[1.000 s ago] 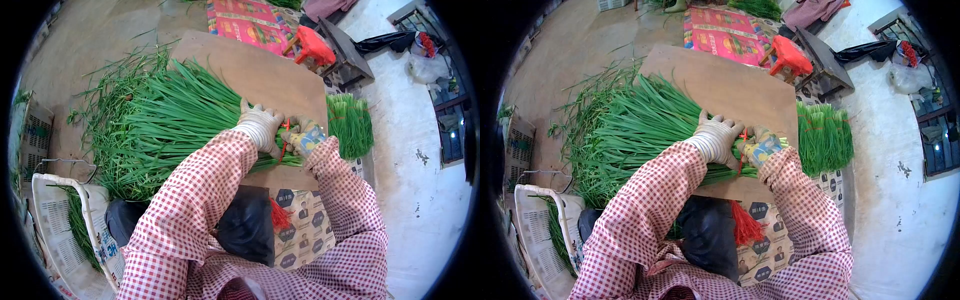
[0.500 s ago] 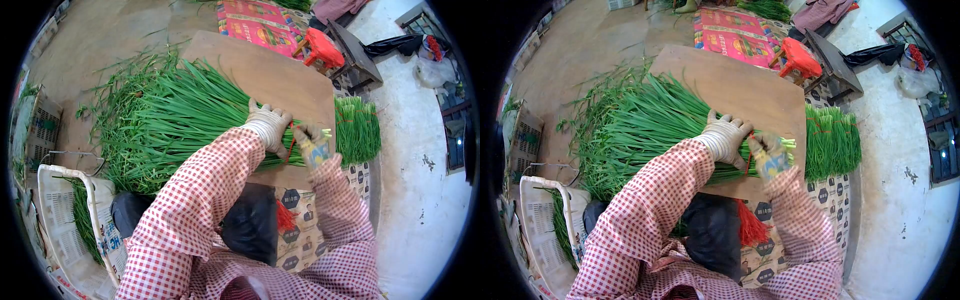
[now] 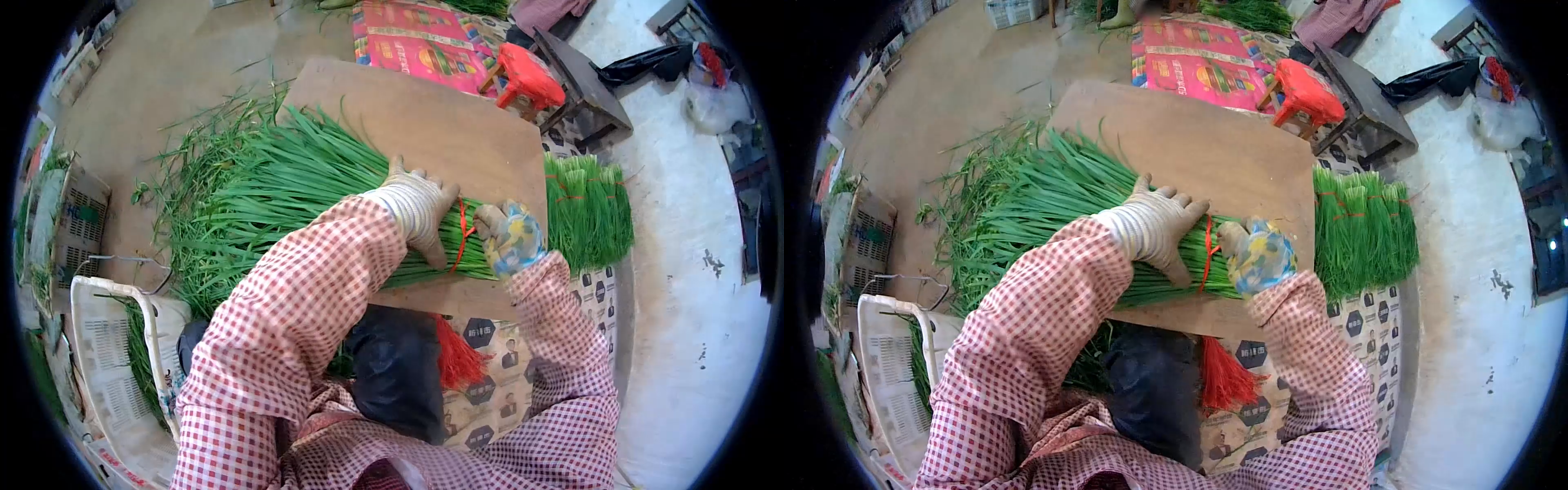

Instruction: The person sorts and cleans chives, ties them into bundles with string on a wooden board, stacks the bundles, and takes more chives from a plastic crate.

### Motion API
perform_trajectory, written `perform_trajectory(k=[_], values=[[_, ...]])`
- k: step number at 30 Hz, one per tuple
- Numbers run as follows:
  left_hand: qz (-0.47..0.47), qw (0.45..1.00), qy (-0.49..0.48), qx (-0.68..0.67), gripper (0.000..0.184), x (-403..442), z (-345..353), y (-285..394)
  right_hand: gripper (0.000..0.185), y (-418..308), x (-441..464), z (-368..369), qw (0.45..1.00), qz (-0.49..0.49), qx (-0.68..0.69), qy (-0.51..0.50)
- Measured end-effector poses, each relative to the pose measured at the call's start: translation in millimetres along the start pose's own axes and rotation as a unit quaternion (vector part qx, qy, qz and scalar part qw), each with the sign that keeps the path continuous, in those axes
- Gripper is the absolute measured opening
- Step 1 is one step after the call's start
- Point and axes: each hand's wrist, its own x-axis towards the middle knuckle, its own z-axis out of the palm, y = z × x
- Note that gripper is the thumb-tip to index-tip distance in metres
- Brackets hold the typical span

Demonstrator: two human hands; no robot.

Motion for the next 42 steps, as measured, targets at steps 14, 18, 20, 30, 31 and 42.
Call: perform_trajectory(k=[14, 18, 20, 30, 31, 42], values=[[-0.021, 0.991, 0.126, 0.034, 0.122, -0.7, 42.2, 23.4, 0.017, -10.2, -12.9, 2.8, 0.995, 0.012, 0.079, 0.052], [-0.043, 0.992, 0.108, 0.04, 0.121, -3.9, 40.5, 27.8, 0.012, -31.7, -21.2, 21.5, 0.978, -0.117, 0.127, 0.118], [-0.049, 0.994, 0.088, 0.049, 0.12, -7.1, 36.5, 30.8, 0.008, -49.0, -26.5, 8.5, 0.828, 0.223, 0.515, -0.017], [-0.075, 0.994, 0.075, 0.029, 0.119, -3.9, 38.8, 30.8, 0.008, -96.1, -43.1, -9.5, 0.549, 0.435, 0.712, 0.056], [-0.077, 0.995, 0.069, 0.015, 0.12, -4.0, 34.8, 31.6, 0.008, -103.0, -52.7, -11.5, 0.532, 0.439, 0.719, 0.084], [-0.075, 0.994, 0.072, 0.029, 0.115, -3.1, 43.6, 32.2, 0.038, -101.7, -163.5, 129.0, 0.691, 0.308, 0.647, 0.096]])
